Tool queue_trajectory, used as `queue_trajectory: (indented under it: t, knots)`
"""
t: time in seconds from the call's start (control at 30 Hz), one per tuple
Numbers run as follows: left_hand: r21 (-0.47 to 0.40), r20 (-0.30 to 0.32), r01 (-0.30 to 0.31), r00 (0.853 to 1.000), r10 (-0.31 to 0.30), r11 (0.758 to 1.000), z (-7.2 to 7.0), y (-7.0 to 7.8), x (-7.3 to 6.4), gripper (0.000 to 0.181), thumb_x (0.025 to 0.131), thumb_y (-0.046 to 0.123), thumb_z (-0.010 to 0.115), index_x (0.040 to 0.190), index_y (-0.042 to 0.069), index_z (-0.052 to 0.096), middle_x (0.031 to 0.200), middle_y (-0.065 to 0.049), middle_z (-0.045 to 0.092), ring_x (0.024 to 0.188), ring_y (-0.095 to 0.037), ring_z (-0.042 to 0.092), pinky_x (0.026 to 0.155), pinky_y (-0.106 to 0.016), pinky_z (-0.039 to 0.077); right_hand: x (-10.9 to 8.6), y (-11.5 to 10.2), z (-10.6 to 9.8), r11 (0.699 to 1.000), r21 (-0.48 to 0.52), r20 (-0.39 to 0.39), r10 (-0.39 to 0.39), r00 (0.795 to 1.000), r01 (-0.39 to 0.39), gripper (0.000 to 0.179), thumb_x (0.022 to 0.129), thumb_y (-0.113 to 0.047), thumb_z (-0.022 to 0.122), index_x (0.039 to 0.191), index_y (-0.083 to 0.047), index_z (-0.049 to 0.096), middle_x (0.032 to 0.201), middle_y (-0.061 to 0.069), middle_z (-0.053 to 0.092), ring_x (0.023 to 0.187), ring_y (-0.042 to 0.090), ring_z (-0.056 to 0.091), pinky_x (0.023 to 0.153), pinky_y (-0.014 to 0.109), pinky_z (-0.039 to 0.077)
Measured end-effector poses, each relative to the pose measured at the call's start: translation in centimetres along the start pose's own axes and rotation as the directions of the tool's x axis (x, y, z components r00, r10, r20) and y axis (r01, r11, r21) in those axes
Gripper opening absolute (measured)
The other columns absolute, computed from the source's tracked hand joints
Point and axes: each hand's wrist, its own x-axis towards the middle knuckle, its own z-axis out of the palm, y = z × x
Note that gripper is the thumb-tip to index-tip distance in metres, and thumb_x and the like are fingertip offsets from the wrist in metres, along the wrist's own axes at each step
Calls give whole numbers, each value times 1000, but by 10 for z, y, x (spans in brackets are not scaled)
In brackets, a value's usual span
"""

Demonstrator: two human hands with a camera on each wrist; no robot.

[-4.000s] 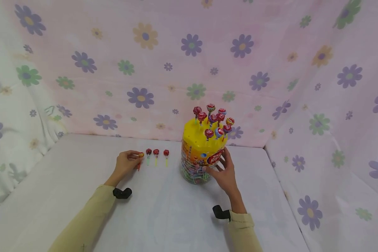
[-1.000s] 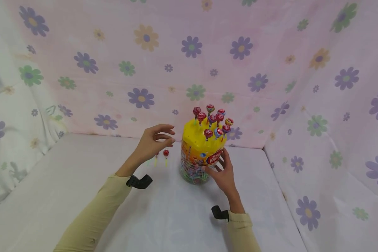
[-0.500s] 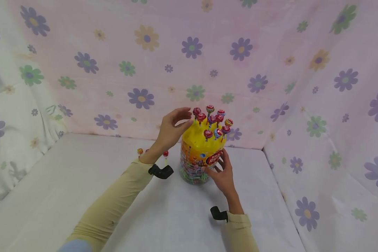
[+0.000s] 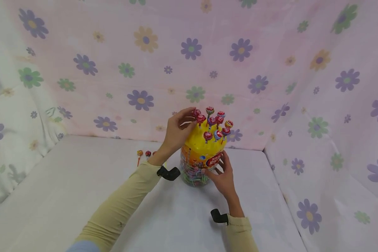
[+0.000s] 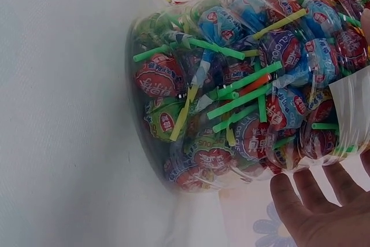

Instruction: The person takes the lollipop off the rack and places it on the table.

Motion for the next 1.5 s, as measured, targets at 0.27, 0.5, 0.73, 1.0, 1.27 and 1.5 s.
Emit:
queue_trajectory:
  t: [0.27, 0.5, 0.73, 1.0, 1.27, 1.5]
  knots:
    - [4, -15, -64, 998, 64, 998, 0, -8, 1, 35, 97, -4, 64, 132, -4, 61, 114, -21, 68, 103, -32, 69, 91, -38, 60, -3, 1, 1, 1000, 11, -2, -10, 1000, 10, 96, 88, -16, 82, 162, -24, 21, 160, 11, 36, 144, 38, 41, 115, 58, 40]
    - [1, -24, -71, 997, 71, 998, 0, -6, 10, 30, 97, -2, 65, 126, -3, 64, 113, -21, 70, 101, -31, 70, 86, -36, 62, -1, 0, 0, 1000, 8, -10, -12, 1000, 13, 97, 88, -15, 82, 163, -23, 20, 161, 12, 36, 144, 38, 41, 114, 58, 40]
    - [-18, -11, -71, 997, 70, 997, -3, -1, 14, 30, 97, -2, 64, 127, -4, 63, 113, -22, 70, 102, -33, 69, 87, -35, 62, -1, -1, 1, 1000, 7, -7, -3, 1000, 3, 96, 88, -16, 82, 162, -24, 22, 160, 10, 36, 144, 38, 41, 114, 58, 40]
    - [-28, -12, -44, 999, 44, 999, -9, 5, 14, 32, 97, -2, 65, 128, -5, 62, 113, -23, 70, 101, -34, 70, 86, -35, 62, -2, -3, 0, 1000, 9, 0, 1, 1000, -1, 95, 89, -17, 81, 162, -26, 21, 161, 9, 36, 145, 38, 40, 115, 58, 39]
    - [-11, 19, 0, 1000, 0, 1000, -19, 10, 3, 32, 97, -2, 65, 128, -5, 61, 113, -22, 68, 95, -34, 71, 81, -34, 63, -2, -3, 1, 1000, 17, 2, -17, 1000, 17, 93, 90, -17, 80, 162, -27, 21, 161, 9, 36, 144, 38, 40, 115, 59, 38]
    - [0, 27, 19, 999, -19, 1000, -28, 7, -11, 31, 96, -3, 65, 127, -5, 62, 113, -22, 67, 92, -34, 71, 76, -33, 64, -3, -3, 0, 1000, 7, 5, -11, 1000, 11, 94, 89, -18, 81, 162, -27, 22, 161, 9, 36, 144, 38, 40, 114, 59, 39]
